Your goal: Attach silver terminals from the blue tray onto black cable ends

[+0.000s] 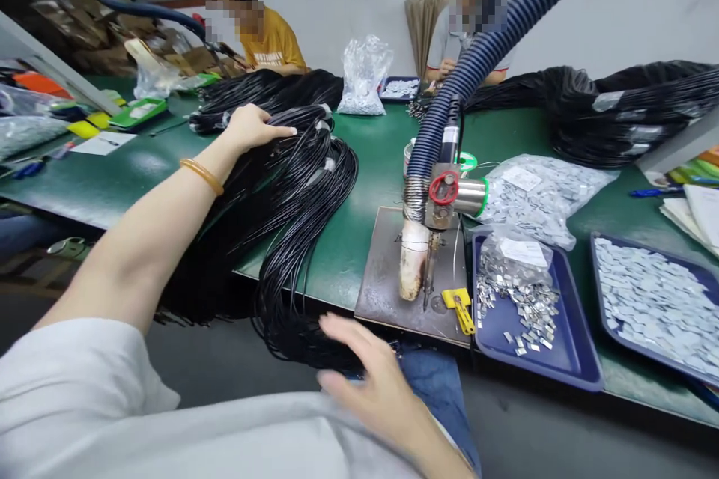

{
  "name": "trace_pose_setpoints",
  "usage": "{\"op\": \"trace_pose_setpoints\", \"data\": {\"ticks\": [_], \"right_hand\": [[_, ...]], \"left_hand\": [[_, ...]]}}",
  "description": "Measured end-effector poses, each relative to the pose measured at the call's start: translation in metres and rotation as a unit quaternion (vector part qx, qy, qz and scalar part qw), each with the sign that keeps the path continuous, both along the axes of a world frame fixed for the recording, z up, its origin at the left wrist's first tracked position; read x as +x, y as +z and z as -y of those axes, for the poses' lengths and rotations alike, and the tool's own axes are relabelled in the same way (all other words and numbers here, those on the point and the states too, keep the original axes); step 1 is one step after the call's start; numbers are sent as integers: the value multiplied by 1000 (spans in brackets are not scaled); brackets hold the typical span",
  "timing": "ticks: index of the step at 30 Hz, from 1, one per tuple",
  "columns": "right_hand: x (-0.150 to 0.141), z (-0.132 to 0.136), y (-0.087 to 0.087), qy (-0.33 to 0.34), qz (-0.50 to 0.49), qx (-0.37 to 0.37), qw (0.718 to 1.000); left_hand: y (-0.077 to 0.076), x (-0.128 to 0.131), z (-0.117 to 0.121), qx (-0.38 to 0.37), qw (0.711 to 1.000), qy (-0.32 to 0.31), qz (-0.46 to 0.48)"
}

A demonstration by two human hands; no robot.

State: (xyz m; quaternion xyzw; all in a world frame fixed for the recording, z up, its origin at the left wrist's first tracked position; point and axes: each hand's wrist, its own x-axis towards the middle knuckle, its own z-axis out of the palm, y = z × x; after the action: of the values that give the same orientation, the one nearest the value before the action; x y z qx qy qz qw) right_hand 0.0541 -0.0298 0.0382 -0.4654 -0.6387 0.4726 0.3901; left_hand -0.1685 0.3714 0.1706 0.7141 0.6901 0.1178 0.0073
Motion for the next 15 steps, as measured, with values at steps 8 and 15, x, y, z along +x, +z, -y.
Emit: {"op": "trace_pose_setpoints", "data": {"ticks": [8, 15], "right_hand": [[-132, -231, 29, -121, -373, -70, 917], [-134, -326, 39, -170, -457, -92, 868]], "left_hand": [[9, -23, -12, 33, 997, 42, 59], [11, -27, -6, -30, 991, -4, 134]]}}
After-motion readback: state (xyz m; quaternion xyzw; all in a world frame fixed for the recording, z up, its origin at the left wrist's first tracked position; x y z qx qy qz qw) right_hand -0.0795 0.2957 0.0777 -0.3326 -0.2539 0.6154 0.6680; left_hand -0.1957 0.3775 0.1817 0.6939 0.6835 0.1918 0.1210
